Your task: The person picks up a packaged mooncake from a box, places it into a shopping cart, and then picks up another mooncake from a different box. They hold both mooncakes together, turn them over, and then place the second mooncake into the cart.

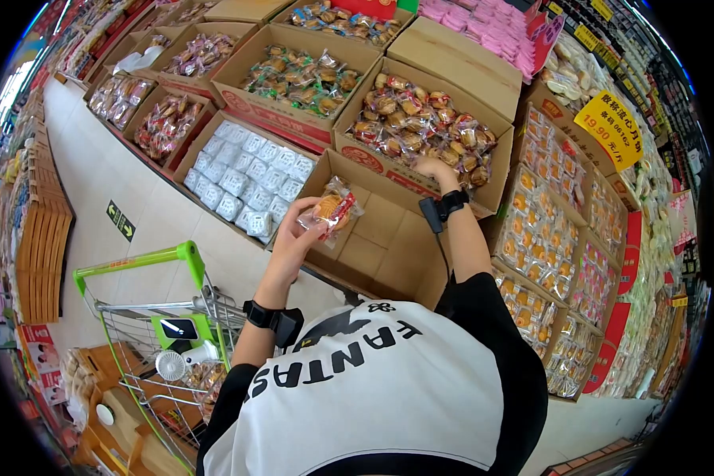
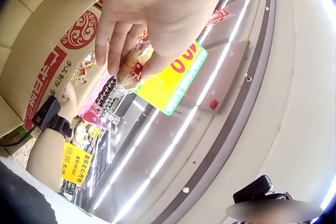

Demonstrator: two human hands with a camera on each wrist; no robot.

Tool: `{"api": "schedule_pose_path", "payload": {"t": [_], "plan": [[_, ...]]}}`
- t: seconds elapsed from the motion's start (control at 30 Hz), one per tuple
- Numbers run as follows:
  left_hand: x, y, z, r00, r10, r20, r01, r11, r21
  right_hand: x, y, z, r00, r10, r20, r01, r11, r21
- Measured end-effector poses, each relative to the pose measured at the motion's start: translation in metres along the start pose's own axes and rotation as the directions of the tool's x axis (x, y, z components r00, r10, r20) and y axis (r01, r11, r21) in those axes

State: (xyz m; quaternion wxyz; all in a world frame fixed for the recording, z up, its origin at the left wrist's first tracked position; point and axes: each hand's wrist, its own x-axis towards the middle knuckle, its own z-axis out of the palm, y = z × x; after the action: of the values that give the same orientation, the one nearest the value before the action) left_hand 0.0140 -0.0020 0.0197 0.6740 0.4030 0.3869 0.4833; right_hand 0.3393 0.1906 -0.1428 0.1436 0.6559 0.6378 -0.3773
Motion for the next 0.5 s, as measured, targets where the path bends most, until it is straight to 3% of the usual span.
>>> {"api": "schedule_pose_path", "payload": {"t": [0.5], "plan": [[0.0014,-0.0039,-0.0004,0.999,-0.043,0.031,0.043,0.999,0.005,0.0012,0.0011,0.0088,0.994,-0.084,-0.074,0.089,0.994,0.064]]}}
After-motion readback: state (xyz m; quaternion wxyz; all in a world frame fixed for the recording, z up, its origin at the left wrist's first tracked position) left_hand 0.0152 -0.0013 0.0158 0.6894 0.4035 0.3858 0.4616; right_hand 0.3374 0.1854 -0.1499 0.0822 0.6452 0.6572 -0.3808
